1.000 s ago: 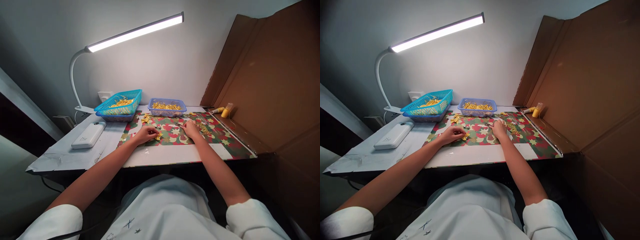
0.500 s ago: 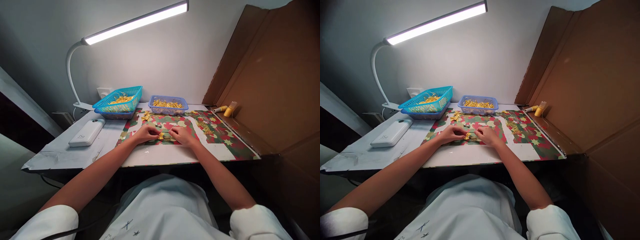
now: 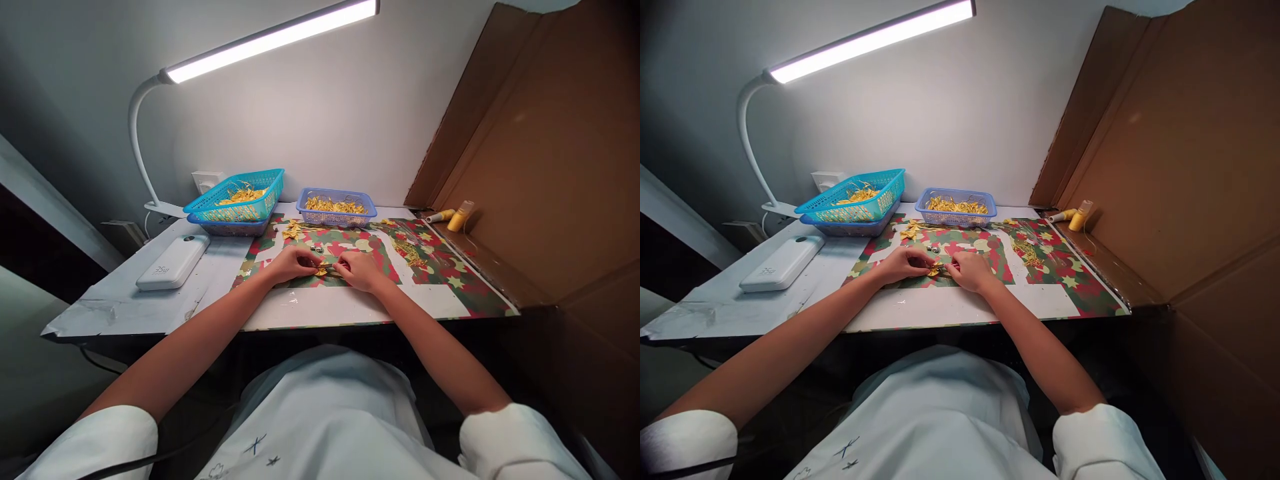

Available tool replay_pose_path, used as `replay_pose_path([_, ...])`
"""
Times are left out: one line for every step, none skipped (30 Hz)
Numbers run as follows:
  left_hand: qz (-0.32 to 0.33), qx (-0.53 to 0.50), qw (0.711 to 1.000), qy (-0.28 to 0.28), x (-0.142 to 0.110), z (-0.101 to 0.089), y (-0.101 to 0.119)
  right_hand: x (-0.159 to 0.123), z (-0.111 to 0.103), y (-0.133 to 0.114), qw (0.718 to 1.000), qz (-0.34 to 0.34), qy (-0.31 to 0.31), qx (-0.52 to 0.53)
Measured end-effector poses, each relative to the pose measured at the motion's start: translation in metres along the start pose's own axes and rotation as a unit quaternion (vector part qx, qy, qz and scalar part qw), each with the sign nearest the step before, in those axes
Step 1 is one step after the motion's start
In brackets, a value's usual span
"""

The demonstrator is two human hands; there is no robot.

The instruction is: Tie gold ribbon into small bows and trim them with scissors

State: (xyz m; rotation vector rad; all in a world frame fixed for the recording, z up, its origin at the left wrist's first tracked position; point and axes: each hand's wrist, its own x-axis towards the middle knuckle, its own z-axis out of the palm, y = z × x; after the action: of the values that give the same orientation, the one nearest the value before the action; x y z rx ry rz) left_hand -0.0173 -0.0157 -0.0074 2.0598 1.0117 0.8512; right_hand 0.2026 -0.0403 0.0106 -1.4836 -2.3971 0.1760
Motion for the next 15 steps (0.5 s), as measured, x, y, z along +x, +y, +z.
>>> replay_pose_path([-0.001, -0.001, 1.0, 0.0, 0.0002, -0.0001, -0.0005, 0.0002, 0.0005, -0.0004, 1.0, 0.002, -0.002, -0.001])
replay_pose_path([0.0, -0.001, 1.0, 0.0, 0.0003, -0.0001, -0.001, 0.0004, 0.0008, -0.0007, 1.0, 0.003, -0.005, 0.0])
replay_pose_path([0.0, -0.001, 1.0, -0.001, 0.0005, -0.0002, -0.0015, 0.0007, 0.001, -0.001, 1.0, 0.004, -0.008, 0.0])
replay_pose_path([0.0, -0.001, 1.0, -0.001, 0.0007, -0.0002, -0.002, 0.001, 0.001, -0.0012, 1.0, 0.004, -0.012, 0.001])
replay_pose_path([0.0, -0.002, 1.0, -0.001, 0.0008, -0.0002, -0.0025, 0.0014, 0.001, -0.0015, 1.0, 0.004, -0.015, 0.001])
replay_pose_path([-0.001, -0.004, 1.0, -0.001, 0.0009, -0.0002, -0.0028, 0.0017, 0.001, -0.0017, 1.0, 0.005, -0.018, 0.001])
replay_pose_path([-0.002, -0.007, 1.0, -0.001, 0.0009, -0.0001, -0.0031, 0.0021, 0.0009, -0.002, 1.0, 0.005, -0.021, 0.0])
replay_pose_path([-0.004, -0.01, 1.0, 0.0, 0.0009, 0.0, -0.0032, 0.0024, 0.0009, -0.0023, 1.0, 0.007, -0.024, -0.001])
replay_pose_path([-0.007, -0.012, 1.0, 0.001, 0.0008, 0.0001, -0.0032, 0.0026, 0.0008, -0.0027, 1.0, 0.008, -0.025, -0.002])
replay_pose_path([-0.008, -0.013, 1.0, 0.001, 0.0007, 0.0002, -0.0031, 0.0028, 0.0008, -0.0032, 1.0, 0.01, -0.026, -0.004])
replay_pose_path([-0.01, -0.012, 1.0, 0.002, 0.0006, 0.0003, -0.0028, 0.003, 0.0007, -0.0037, 1.0, 0.012, -0.027, -0.006])
replay_pose_path([-0.011, -0.011, 1.0, 0.003, 0.0004, 0.0004, -0.0024, 0.0031, 0.0006, -0.0043, 0.999, 0.013, -0.028, -0.007])
replay_pose_path([-0.011, -0.01, 1.0, 0.004, 0.0003, 0.0005, -0.002, 0.0032, 0.0004, -0.0049, 0.999, 0.015, -0.029, -0.009])
replay_pose_path([-0.011, -0.009, 1.0, 0.004, 0.0002, 0.0005, -0.0015, 0.0033, 0.0002, -0.0055, 0.999, 0.016, -0.03, -0.011])
replay_pose_path([-0.011, -0.008, 1.0, 0.004, 0.0001, 0.0005, -0.001, 0.0033, -0.0001, -0.0061, 0.999, 0.017, -0.032, -0.014])
